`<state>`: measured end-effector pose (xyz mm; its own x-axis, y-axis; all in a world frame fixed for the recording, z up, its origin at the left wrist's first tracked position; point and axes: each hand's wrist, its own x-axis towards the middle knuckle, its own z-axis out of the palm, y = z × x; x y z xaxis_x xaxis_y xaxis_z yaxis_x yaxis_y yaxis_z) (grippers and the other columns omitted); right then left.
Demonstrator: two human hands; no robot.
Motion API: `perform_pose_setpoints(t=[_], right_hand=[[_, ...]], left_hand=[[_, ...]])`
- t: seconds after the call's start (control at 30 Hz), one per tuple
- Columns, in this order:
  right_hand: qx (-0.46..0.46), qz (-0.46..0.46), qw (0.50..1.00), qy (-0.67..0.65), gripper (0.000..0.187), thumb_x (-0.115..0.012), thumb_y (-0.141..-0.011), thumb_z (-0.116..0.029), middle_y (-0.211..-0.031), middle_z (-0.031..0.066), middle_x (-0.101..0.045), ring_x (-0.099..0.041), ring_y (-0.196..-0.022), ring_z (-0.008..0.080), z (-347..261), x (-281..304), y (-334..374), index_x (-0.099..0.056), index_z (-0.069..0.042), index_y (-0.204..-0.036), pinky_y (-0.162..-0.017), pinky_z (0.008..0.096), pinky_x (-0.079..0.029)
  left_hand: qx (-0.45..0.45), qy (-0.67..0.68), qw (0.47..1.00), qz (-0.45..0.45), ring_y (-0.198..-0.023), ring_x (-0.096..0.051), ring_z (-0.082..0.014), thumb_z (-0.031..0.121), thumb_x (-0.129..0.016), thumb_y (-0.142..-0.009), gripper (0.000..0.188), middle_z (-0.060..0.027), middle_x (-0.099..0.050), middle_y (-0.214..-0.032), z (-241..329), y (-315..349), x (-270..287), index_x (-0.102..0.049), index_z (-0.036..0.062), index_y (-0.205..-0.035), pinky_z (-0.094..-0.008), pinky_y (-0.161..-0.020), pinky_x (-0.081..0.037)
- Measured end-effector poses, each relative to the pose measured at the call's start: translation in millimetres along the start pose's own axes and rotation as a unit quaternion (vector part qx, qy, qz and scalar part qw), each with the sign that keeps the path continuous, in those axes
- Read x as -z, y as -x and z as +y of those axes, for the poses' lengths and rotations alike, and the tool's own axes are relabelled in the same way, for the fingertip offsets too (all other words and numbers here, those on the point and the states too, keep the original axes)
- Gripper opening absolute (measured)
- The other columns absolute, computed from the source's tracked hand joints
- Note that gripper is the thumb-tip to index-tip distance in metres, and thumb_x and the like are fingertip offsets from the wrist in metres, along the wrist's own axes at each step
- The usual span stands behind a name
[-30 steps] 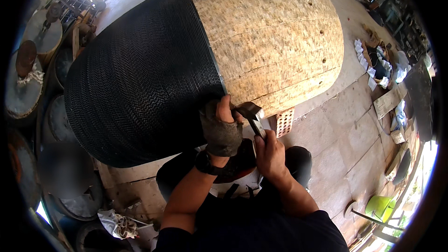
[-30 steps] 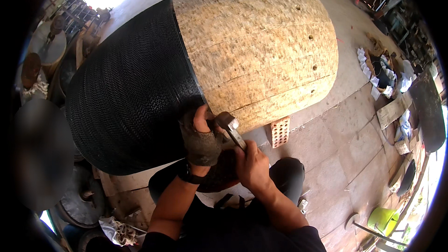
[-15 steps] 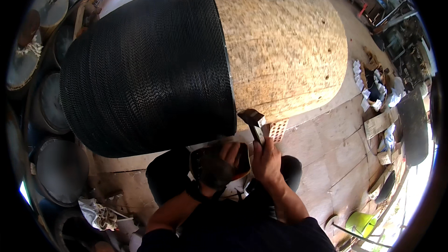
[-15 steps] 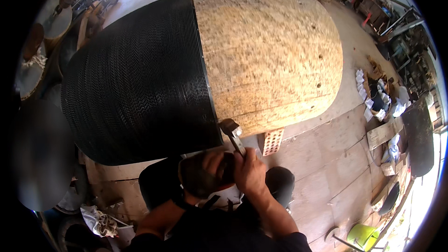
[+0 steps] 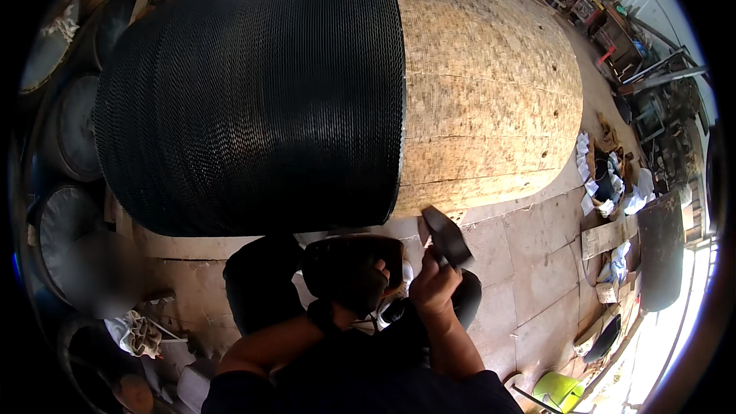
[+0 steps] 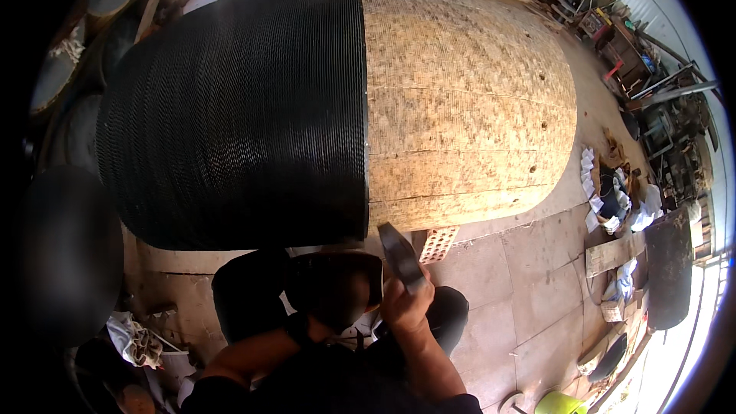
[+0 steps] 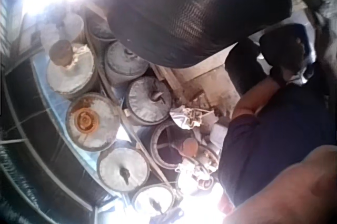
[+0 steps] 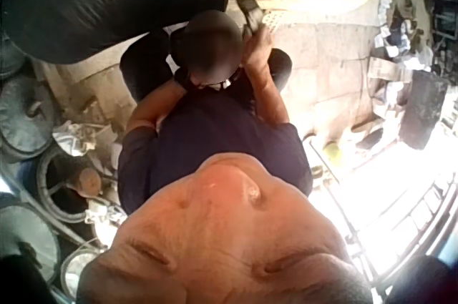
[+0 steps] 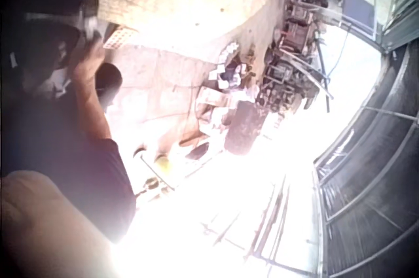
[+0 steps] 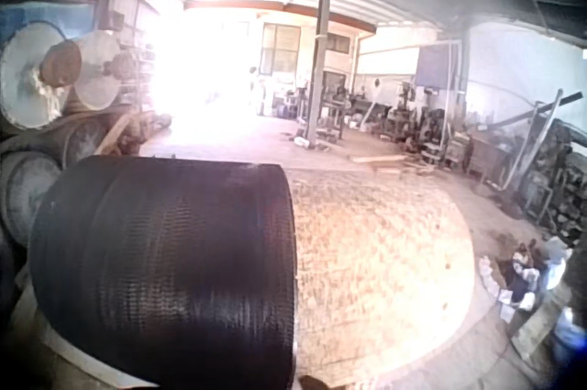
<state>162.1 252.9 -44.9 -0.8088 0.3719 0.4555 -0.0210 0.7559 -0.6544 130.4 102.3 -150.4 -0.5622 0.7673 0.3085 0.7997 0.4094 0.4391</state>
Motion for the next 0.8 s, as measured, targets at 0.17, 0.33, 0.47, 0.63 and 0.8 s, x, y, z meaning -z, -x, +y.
perform_pose_setpoints(t=[0.17,0.33,0.47,0.63,0.8], right_hand=[[-0.126,-0.054,0.990,-0.014,0.014,-0.058,-0.094,-0.006,-0.071,0.0235,-0.062,-0.064,-0.064,0.0438,3,-4,10,-0.055,0.003,-0.104,-0.054,0.0473,-0.049],[0.012,0.012,1.000,0.026,0.013,-0.056,-0.096,-0.010,-0.066,0.0208,-0.057,-0.057,-0.059,0.0389,3,-4,1,-0.054,0.002,-0.097,-0.051,0.0424,-0.044],[-0.153,-0.090,0.984,0.031,0.017,-0.061,-0.095,-0.012,-0.068,0.0263,-0.061,-0.060,-0.063,0.0497,-6,-2,4,-0.052,0.001,-0.102,-0.052,0.0530,-0.046],[0.002,0.074,0.997,0.034,0.019,-0.047,-0.100,-0.012,-0.067,0.0026,-0.055,-0.050,-0.057,0.0136,-7,5,14,-0.057,0.003,-0.094,-0.050,0.0290,-0.040],[-0.136,-0.087,0.984,0.077,0.012,-0.060,-0.094,-0.010,-0.070,0.0256,-0.061,-0.062,-0.066,0.0485,9,-16,-4,-0.052,-0.001,-0.096,-0.054,0.0518,-0.049]], left_hand=[[0.021,-0.002,0.999,-0.045,-0.084,-0.061,-0.0288,0.021,-0.066,-0.081,0.019,-0.0149,-0.064,-0.088,9,1,17,-0.068,0.0043,-0.088,-0.0418,-0.077,-0.049],[0.007,-0.004,0.999,-0.040,-0.090,-0.062,-0.0292,0.023,-0.065,-0.082,0.021,-0.0161,-0.066,-0.092,9,-2,26,-0.070,0.0036,-0.090,-0.0433,-0.082,-0.049],[0.015,-0.021,0.995,-0.100,-0.094,-0.062,-0.0295,0.024,-0.064,-0.083,0.023,-0.0170,-0.067,-0.096,16,3,38,-0.071,0.0030,-0.092,-0.0445,-0.085,-0.049],[-0.008,-0.034,0.999,0.028,-0.090,-0.061,-0.0250,0.020,-0.066,-0.082,0.014,-0.0100,-0.061,-0.081,16,-9,49,-0.063,0.0080,-0.087,-0.0431,-0.079,-0.048],[0.021,0.004,1.000,-0.016,-0.095,-0.061,-0.0335,0.020,-0.064,-0.084,0.032,-0.0212,-0.065,-0.106,18,3,40,-0.063,-0.0015,-0.107,-0.0479,-0.086,-0.050]])
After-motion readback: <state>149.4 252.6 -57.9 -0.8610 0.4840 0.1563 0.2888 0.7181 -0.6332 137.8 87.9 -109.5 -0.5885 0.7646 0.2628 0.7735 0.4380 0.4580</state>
